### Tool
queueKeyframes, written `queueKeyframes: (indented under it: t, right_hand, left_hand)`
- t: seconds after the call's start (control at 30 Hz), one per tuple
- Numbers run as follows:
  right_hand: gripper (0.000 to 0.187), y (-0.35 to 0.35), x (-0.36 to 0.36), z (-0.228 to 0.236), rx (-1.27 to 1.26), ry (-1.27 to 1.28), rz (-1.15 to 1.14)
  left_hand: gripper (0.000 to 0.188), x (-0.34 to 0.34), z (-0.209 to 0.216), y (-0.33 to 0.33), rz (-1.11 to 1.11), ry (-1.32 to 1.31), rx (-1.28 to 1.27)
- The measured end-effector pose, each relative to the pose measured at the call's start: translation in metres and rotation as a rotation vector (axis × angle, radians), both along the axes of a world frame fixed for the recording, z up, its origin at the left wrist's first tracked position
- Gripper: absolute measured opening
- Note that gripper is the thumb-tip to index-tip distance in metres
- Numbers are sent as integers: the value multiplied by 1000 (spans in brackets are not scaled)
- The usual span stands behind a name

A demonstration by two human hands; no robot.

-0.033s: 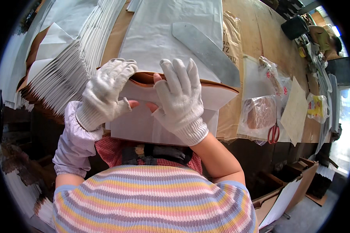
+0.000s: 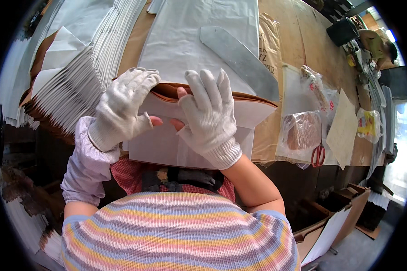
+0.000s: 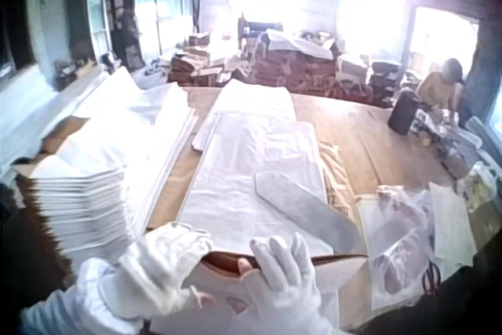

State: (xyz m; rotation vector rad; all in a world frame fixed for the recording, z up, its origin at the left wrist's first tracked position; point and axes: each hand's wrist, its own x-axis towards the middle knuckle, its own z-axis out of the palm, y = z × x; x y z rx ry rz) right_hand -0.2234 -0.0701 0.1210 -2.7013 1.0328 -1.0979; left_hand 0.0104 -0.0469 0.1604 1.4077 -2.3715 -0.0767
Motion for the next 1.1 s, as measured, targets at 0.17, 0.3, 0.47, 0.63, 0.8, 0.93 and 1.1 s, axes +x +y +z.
queueKeyframes:
  t: [0.17, 0.3, 0.47, 0.63, 0.8, 0.93, 1.1]
  right_hand:
    - [22, 22, -2, -20, -109, -5, 60]
    - [14, 30, -5, -20, -75, -34, 65]
    - [16, 30, -4, -18, -94, -91, 85]
    - [12, 42, -11, -15, -37, -38, 112]
    - [27, 67, -30, -26, 167, -4, 335]
    - [82, 59, -110, -47, 574, -645, -36]
    - [97, 47, -137, -132, 797, -980, -109]
  left_hand:
    - [46, -13, 10, -53, 182, -129, 365]
    - [31, -41, 17, -78, 180, -276, 586]
    - [26, -30, 7, -56, 83, -112, 509]
    - [40, -39, 2, -57, 141, -211, 299]
    - [52, -68, -35, -48, 85, -591, -401]
    - [48, -58, -45, -10, -230, -669, 112]
    - [67, -80, -97, 76, 6, -200, 470]
